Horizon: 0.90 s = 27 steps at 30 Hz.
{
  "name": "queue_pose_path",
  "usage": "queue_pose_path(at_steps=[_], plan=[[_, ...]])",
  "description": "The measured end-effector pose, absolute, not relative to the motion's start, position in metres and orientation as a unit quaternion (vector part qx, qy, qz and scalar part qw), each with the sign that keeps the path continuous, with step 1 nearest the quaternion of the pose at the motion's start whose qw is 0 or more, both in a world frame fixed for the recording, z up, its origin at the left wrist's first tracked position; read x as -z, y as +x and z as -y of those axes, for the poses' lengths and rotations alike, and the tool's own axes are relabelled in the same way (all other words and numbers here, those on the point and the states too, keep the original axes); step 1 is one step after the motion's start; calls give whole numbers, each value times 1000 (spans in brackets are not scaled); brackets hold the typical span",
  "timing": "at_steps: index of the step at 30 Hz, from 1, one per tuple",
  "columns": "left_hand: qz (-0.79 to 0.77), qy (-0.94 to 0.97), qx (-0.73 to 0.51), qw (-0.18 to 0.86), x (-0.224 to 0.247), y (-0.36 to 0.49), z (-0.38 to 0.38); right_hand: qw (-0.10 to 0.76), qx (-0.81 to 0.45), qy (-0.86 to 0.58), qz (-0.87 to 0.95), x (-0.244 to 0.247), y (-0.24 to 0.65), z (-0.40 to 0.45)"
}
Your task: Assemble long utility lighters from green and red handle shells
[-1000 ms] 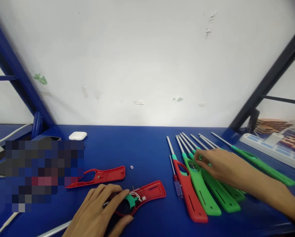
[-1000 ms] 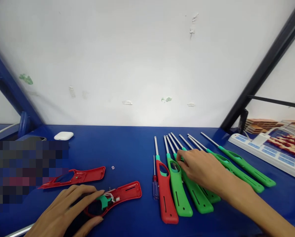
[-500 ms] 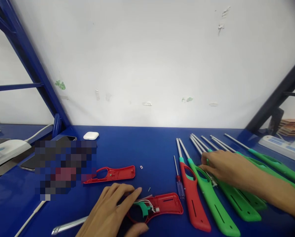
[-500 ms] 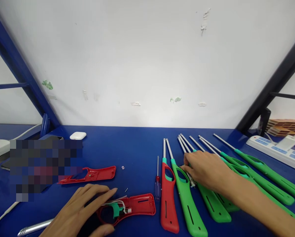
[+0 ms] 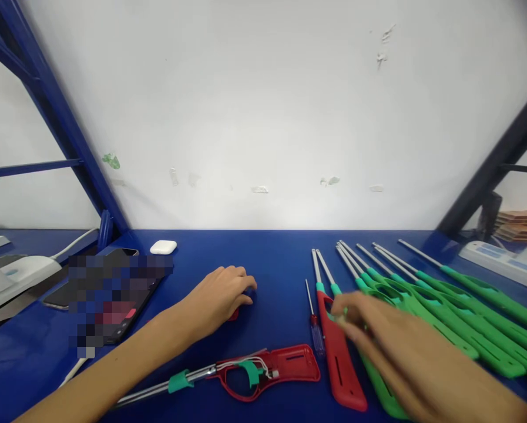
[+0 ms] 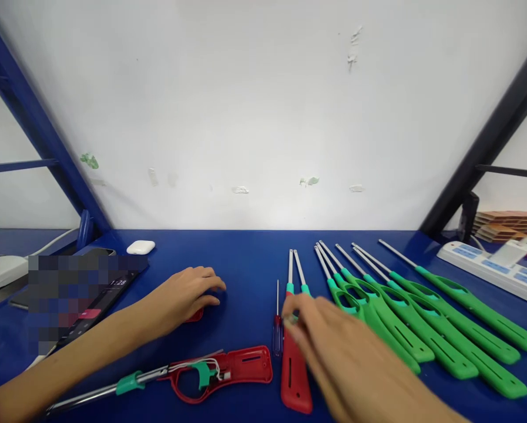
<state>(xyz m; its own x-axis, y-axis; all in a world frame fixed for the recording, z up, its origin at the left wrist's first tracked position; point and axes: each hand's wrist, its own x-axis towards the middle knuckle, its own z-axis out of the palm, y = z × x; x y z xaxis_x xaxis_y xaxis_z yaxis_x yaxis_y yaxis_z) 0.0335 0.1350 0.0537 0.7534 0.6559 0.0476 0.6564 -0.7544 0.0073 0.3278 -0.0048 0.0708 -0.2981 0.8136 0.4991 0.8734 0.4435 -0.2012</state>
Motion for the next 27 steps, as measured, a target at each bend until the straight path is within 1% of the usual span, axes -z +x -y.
queue_pose_path(at_steps=[3,5,11,13,15,17,19,22,24,26,27], plan=[[356,-935,7,5,-44,36,-145,254,-9,-483,838,-52,306,15],[353,-936,4,14,-37,36,-145,243,-26,-478,844,-40,305,13],[349,-935,42,57,-26,39,-128,197,67,-482,851,-14,335,-2],[355,-931,61,64,-32,41,-121,210,68,-487,845,-14,340,-2],[362,-926,84,63,-41,41,-114,255,63,-491,831,-19,340,2],[368,-921,118,54,-51,39,-105,318,30,-494,809,-30,335,8],[374,-912,165,42,-57,35,-91,386,-61,-512,765,-42,328,14],[387,-883,266,18,-57,30,-65,493,-247,-511,659,-52,315,19],[393,-835,383,-44,-51,30,-44,551,-330,-484,594,-51,305,22],[393,-778,479,-108,-43,37,-24,591,-360,-472,547,-44,295,25],[402,-742,513,-157,-39,42,-13,604,-360,-475,529,-40,289,27]])
